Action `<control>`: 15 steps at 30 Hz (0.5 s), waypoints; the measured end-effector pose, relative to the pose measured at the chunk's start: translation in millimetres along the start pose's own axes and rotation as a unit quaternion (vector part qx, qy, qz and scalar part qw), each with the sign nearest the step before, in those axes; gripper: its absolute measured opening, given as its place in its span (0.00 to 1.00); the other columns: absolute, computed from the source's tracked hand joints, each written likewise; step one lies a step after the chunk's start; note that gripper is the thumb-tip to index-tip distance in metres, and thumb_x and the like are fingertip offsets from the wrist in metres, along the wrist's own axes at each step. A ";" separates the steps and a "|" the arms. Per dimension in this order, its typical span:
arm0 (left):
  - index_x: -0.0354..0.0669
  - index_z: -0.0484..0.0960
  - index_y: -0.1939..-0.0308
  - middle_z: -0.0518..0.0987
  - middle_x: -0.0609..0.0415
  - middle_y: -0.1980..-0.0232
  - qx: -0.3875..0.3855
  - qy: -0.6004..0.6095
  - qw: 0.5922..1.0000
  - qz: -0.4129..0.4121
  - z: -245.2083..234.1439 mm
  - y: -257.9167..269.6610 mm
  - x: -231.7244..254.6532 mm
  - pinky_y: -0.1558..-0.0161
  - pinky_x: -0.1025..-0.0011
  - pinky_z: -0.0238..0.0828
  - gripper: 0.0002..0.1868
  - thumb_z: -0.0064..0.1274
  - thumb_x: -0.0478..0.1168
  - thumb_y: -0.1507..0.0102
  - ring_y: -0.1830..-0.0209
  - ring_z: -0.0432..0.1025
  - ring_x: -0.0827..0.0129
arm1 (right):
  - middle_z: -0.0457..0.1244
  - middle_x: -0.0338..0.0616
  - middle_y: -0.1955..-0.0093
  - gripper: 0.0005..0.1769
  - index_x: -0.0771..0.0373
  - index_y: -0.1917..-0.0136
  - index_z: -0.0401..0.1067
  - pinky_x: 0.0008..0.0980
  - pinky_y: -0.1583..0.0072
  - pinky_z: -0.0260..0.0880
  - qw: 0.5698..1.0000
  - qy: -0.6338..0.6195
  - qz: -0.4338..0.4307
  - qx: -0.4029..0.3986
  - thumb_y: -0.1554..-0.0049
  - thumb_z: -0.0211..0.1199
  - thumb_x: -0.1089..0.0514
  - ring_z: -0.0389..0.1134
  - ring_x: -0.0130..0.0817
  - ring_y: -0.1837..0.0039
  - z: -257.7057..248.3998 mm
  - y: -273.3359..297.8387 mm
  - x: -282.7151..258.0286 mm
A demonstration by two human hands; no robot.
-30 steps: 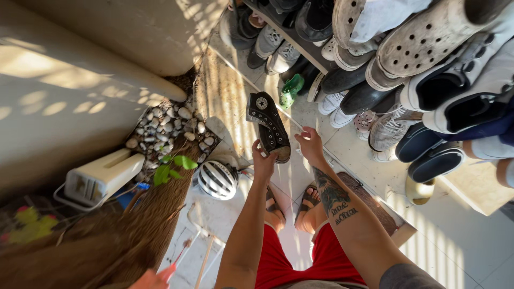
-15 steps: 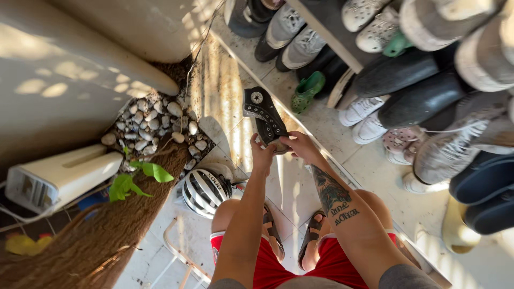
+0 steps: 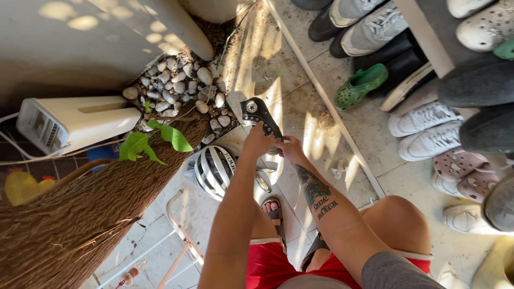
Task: The person picks up a white bicycle helmet and places it on the floor. Then the person picks up several pairs of shoes and sandals from a shelf and places them on the floor in front of them.
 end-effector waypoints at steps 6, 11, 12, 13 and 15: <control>0.41 0.64 0.26 0.71 0.35 0.31 0.011 -0.007 1.000 -0.024 -32.5 1.4 -29.6 0.33 0.56 0.65 0.40 0.57 0.51 0.38 0.33 0.70 0.45 | 0.71 0.55 0.48 0.34 0.70 0.32 0.65 0.30 0.56 0.71 1.000 -0.003 -0.025 0.009 0.48 0.72 0.59 0.71 0.34 0.56 18.6 -32.2 29.2; 0.44 0.60 0.24 0.69 0.36 0.30 -0.049 -0.063 0.996 -0.031 -15.9 2.4 -23.9 0.34 0.54 0.64 0.42 0.56 0.55 0.38 0.32 0.67 0.44 | 0.56 0.54 0.31 0.48 0.61 0.25 0.52 0.36 0.48 0.79 0.998 0.065 0.011 0.000 0.50 0.78 0.59 0.66 0.41 0.41 21.1 -30.9 44.7; 0.45 0.60 0.25 0.69 0.37 0.30 -0.045 -0.064 0.997 -0.026 -15.3 0.2 -22.7 0.34 0.54 0.64 0.42 0.56 0.56 0.38 0.32 0.67 0.44 | 0.60 0.53 0.35 0.45 0.62 0.28 0.58 0.37 0.49 0.78 0.984 0.165 -0.023 -0.062 0.51 0.80 0.57 0.69 0.41 0.43 23.4 -21.1 48.7; 0.44 0.60 0.24 0.69 0.36 0.30 -0.046 -0.051 0.997 -0.021 -13.6 -1.4 -22.9 0.34 0.54 0.64 0.42 0.56 0.57 0.38 0.32 0.68 0.43 | 0.64 0.50 0.40 0.42 0.62 0.31 0.63 0.39 0.50 0.77 0.955 0.263 -0.058 -0.123 0.53 0.81 0.55 0.72 0.41 0.45 26.0 -5.7 58.4; 0.44 0.61 0.24 0.70 0.34 0.30 -0.050 -0.028 0.998 -0.007 -9.2 -7.9 -21.6 0.33 0.54 0.65 0.43 0.56 0.58 0.38 0.32 0.68 0.42 | 0.68 0.51 0.52 0.30 0.60 0.36 0.70 0.43 0.52 0.76 0.904 0.272 0.090 -0.316 0.49 0.73 0.52 0.71 0.40 0.49 38.4 31.6 92.6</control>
Point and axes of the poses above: each hand's wrist, its own y-axis away from the middle knuckle, its own z-axis out of the palm, x = y × z, the point moved 6 cm from there along -y, towards the middle knuckle
